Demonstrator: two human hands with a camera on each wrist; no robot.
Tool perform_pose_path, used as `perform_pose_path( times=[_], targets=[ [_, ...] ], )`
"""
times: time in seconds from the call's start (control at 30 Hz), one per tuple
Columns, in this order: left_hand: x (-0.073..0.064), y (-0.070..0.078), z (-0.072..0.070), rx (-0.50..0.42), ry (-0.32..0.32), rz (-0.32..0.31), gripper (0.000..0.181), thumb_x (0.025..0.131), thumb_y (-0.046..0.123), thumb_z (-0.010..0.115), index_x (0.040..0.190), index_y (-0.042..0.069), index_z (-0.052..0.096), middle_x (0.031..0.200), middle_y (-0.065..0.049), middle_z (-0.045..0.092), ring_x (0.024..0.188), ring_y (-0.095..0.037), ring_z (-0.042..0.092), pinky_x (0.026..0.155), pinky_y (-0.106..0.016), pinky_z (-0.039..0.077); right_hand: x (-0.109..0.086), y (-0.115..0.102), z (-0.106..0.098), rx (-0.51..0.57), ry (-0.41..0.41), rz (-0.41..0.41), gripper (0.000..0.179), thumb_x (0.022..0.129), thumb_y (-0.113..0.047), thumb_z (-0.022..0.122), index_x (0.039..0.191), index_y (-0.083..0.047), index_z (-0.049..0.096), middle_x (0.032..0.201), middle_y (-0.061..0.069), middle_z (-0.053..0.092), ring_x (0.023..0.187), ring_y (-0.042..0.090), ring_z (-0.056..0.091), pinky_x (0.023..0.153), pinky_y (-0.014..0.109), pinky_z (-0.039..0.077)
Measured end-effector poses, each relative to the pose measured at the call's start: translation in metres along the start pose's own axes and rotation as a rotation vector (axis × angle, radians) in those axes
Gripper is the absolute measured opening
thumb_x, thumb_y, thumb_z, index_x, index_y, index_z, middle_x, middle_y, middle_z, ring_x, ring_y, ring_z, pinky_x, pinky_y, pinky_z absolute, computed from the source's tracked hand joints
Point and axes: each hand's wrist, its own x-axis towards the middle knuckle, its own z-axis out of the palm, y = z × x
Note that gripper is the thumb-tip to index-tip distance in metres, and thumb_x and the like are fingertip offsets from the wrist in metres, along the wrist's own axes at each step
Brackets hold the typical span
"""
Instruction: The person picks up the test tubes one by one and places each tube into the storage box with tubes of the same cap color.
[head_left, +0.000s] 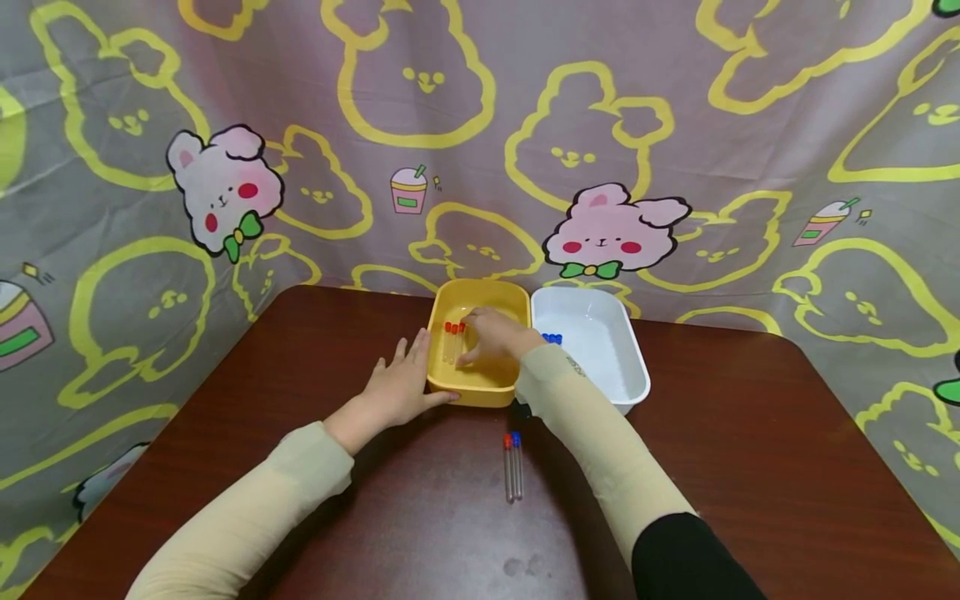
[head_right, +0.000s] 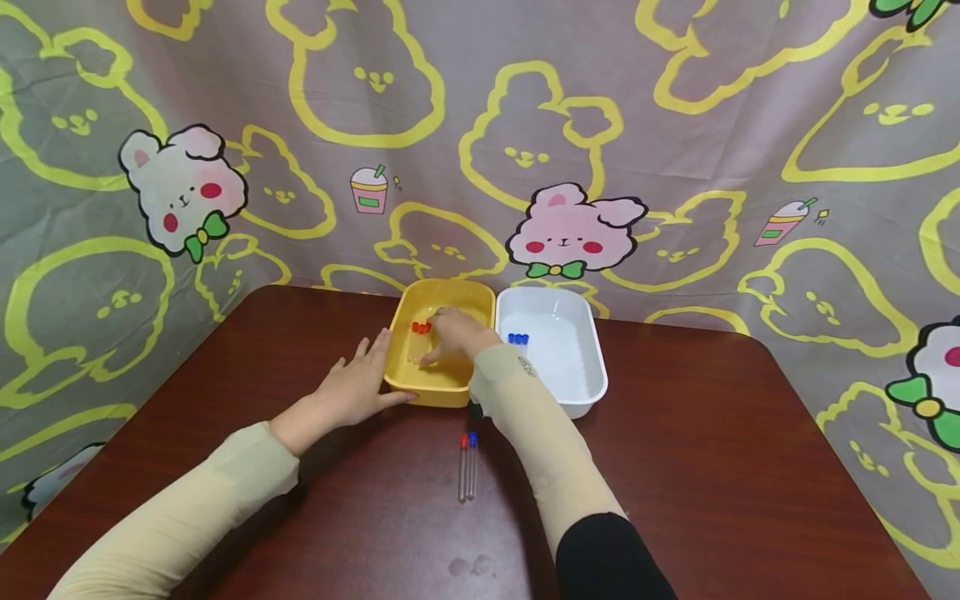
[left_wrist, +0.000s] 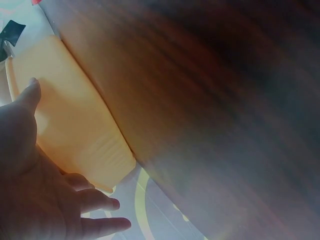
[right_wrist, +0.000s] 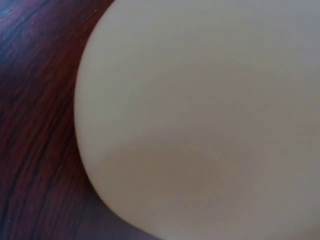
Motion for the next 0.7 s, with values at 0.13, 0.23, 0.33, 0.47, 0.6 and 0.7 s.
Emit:
perform_pose_path(
  times=[0.13,0.23,0.33,0.47,0.6,0.7],
  targets=[
    [0.0003,-0.0006,0.0005,0.000,0.004,0.000,0.116,0.092,0.064,0.065,0.163,-0.001,0.002,0.170,-0.018,0.006,0.152,-0.046,0.015,0.114,-0.069,0.024,-0.0007,-0.0005,0.0002,-0.009,-0.012,0.018,0.086,0.087,-0.050,0.081,0.151,-0.002,0.050,0.154,0.017,0.046,0.144,0.031,0.039,0.121,0.039,0.026],
    [0.0003,-0.0008,0.0011,-0.006,0.005,0.001,0.116,0.092,0.064,0.066,0.163,-0.001,0.002,0.170,-0.018,0.006,0.152,-0.046,0.015,0.114,-0.068,0.024,-0.0021,-0.0012,0.0000,-0.017,-0.025,0.027,0.084,0.088,-0.050,0.080,0.151,-0.003,0.050,0.155,0.016,0.046,0.144,0.031,0.039,0.121,0.040,0.025],
    [-0.0001,-0.0004,0.0009,-0.006,0.000,0.000,0.116,0.092,0.064,0.066,0.164,0.000,0.001,0.170,-0.017,0.006,0.152,-0.045,0.015,0.114,-0.068,0.023,-0.0033,-0.0016,0.0001,-0.021,-0.031,0.027,0.082,0.089,-0.050,0.078,0.151,-0.004,0.050,0.154,0.015,0.046,0.144,0.031,0.039,0.121,0.040,0.025],
    [-0.0006,0.0008,-0.0005,0.003,-0.004,0.003,0.116,0.092,0.065,0.065,0.163,0.000,0.000,0.170,-0.017,0.005,0.152,-0.045,0.015,0.114,-0.067,0.024,-0.0037,-0.0015,0.0010,-0.025,-0.040,0.038,0.082,0.090,-0.051,0.077,0.153,-0.006,0.049,0.155,0.014,0.046,0.143,0.030,0.040,0.120,0.040,0.027],
    [-0.0016,0.0020,-0.0022,0.008,-0.005,0.005,0.116,0.092,0.065,0.065,0.163,-0.001,0.001,0.170,-0.018,0.006,0.152,-0.045,0.015,0.114,-0.068,0.024,-0.0033,-0.0012,0.0025,-0.011,-0.060,0.065,0.083,0.091,-0.054,0.075,0.155,-0.009,0.047,0.156,0.011,0.045,0.143,0.028,0.040,0.120,0.041,0.028],
    [-0.0021,0.0023,-0.0024,0.009,-0.008,0.002,0.116,0.092,0.065,0.065,0.163,-0.001,0.001,0.170,-0.018,0.006,0.152,-0.045,0.015,0.114,-0.067,0.024,-0.0029,-0.0014,0.0028,0.003,-0.066,0.071,0.083,0.091,-0.053,0.074,0.155,-0.009,0.046,0.156,0.011,0.045,0.143,0.027,0.040,0.120,0.041,0.028]
  ],
)
